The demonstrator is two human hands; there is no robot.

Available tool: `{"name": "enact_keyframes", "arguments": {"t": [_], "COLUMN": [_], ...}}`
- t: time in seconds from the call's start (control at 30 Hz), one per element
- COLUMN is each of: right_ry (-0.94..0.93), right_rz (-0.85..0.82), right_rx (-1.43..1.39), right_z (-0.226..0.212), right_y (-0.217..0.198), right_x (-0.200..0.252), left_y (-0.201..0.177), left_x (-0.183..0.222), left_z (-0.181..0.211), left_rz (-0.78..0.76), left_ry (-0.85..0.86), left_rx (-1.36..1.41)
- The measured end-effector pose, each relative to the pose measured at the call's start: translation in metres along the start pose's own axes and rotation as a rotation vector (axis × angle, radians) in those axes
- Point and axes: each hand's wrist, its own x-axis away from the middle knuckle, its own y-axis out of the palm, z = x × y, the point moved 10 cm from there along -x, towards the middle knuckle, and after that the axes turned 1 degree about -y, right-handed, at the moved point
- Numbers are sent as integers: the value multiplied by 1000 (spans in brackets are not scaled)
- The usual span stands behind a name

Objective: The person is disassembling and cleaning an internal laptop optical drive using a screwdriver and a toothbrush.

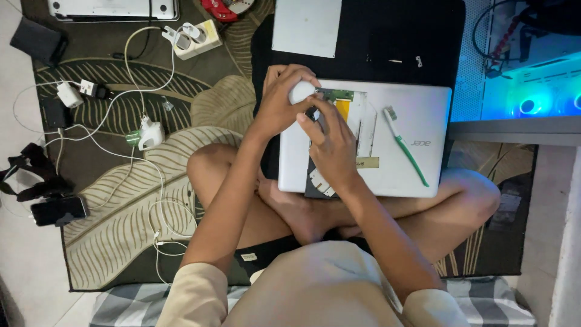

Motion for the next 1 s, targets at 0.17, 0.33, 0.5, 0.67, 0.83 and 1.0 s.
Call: {"name": "enact_keyframes", "arguments": {"t": [0.17,0.33,0.5,0.67,0.83,1.0], "right_ry": [55,137,612,995,1097,1049], "right_rz": [17,9,427,532,420,291], "right_rx": [-37,25,-557,-953,-972,-847], "right_z": [-3,1,79,137,144,133], "right_y": [-5,-17,-59,-85,-89,-92], "right_x": [-3,-10,40,61,73,73], "left_y": [0,-1,-4,-3,-3,-3], "left_x": [-2,-1,-1,-2,-2,2], "left_z": [4,7,8,14,21,25], "left_rz": [-10,13,52,63,107,89], "left_ry": [15,37,12,25,50,75], "left_rx": [29,20,72,-15,-166,-182]}}
